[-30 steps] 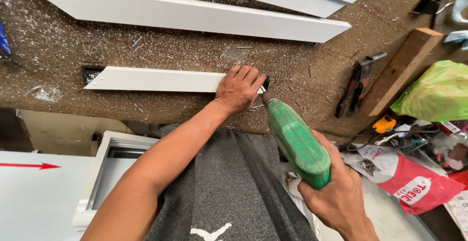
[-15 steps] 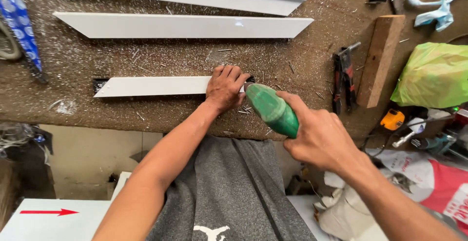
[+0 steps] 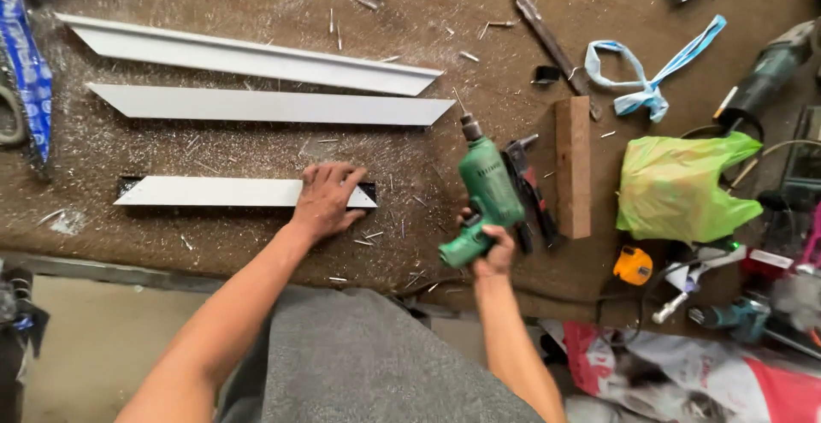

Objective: The person joins metal frame components by inserting corner brackets and securing them with a drill and a hand-operated rivet tool on a workbench.

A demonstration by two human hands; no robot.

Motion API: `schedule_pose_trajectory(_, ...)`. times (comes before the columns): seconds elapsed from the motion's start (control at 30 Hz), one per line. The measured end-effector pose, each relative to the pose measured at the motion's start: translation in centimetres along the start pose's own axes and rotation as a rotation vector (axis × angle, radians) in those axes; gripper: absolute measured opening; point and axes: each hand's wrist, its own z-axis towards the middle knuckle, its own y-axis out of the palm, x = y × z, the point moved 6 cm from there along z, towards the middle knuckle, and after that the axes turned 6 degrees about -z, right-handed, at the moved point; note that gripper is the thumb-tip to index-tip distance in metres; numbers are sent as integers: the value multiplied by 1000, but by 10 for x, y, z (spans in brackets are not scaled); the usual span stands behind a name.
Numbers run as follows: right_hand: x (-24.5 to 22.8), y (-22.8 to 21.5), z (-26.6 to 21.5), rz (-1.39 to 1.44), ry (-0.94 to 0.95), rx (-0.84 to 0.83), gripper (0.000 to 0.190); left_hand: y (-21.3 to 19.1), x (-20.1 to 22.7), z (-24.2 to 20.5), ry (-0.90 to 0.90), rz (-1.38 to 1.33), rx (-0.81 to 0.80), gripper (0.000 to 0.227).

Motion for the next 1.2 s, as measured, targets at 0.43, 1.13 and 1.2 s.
schedule_pose_trajectory(0.43, -124, -61, 56, -1806, -945, 339, 83, -51, 116, -15, -108, -380, -172, 55)
schedule_pose_trajectory(1.13, -182, 252, 125, -1736, -1266, -267, 27, -170, 87, 33, -1162, -1239, -370, 13)
schedule_pose_trajectory(1.2, -173, 270, 177, -1969, -1108, -93, 44, -180, 84, 36, -1255, -1268, -320, 14)
